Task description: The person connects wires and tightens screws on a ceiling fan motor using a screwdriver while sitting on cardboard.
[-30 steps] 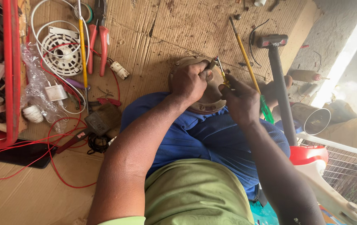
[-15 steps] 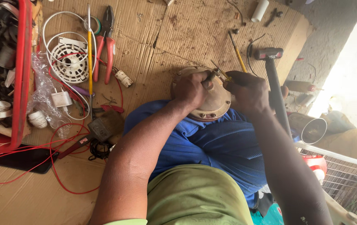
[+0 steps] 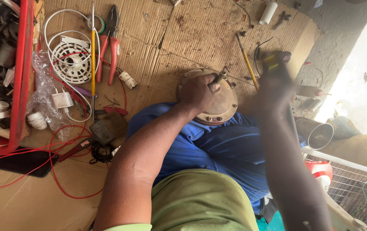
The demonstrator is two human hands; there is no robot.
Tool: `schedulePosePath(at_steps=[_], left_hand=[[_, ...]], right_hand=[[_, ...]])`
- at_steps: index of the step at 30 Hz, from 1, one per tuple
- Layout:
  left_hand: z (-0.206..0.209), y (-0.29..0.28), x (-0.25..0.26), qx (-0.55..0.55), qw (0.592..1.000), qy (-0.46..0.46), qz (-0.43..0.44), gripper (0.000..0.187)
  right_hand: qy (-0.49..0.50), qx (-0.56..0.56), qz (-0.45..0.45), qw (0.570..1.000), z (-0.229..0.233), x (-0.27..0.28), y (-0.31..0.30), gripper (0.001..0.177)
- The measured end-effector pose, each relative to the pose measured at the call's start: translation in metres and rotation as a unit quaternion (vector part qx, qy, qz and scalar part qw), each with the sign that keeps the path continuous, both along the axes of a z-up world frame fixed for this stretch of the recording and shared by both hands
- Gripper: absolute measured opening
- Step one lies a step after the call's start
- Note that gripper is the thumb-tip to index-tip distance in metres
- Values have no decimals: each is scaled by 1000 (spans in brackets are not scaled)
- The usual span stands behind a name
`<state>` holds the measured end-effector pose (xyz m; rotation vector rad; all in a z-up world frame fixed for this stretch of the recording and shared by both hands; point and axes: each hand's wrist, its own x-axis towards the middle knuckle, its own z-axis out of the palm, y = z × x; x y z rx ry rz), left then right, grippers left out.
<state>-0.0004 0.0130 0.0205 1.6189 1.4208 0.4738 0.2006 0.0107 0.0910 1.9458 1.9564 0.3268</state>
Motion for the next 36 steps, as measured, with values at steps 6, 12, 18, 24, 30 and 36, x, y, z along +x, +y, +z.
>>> schedulePosePath(at_steps=[6,12,18,24,30,36], left_hand=[[2,14,-5,-37,998,-30,-33,38],[2,38,10,34,986,-162,-22,30],[0,47,28,-273,915,-222,199,30],[-20,57,43,-377,806,-292,351,15],[-26,63,33,-382,811,-199,395,27],[-22,33,-7,-224,902,-352,113,33]], right_hand=[[221,150,119,956,68,19,-6,32],[526,-58,-15,849,52,-2,-68,13],[624,-69,-398,669,39,-53,-89,41],[574,-84,-387,717,30,-61,-88,39],[612,-48,-350,707,20,-72,-91,36],[628,-55,-372,681,19,-74,-93,36]])
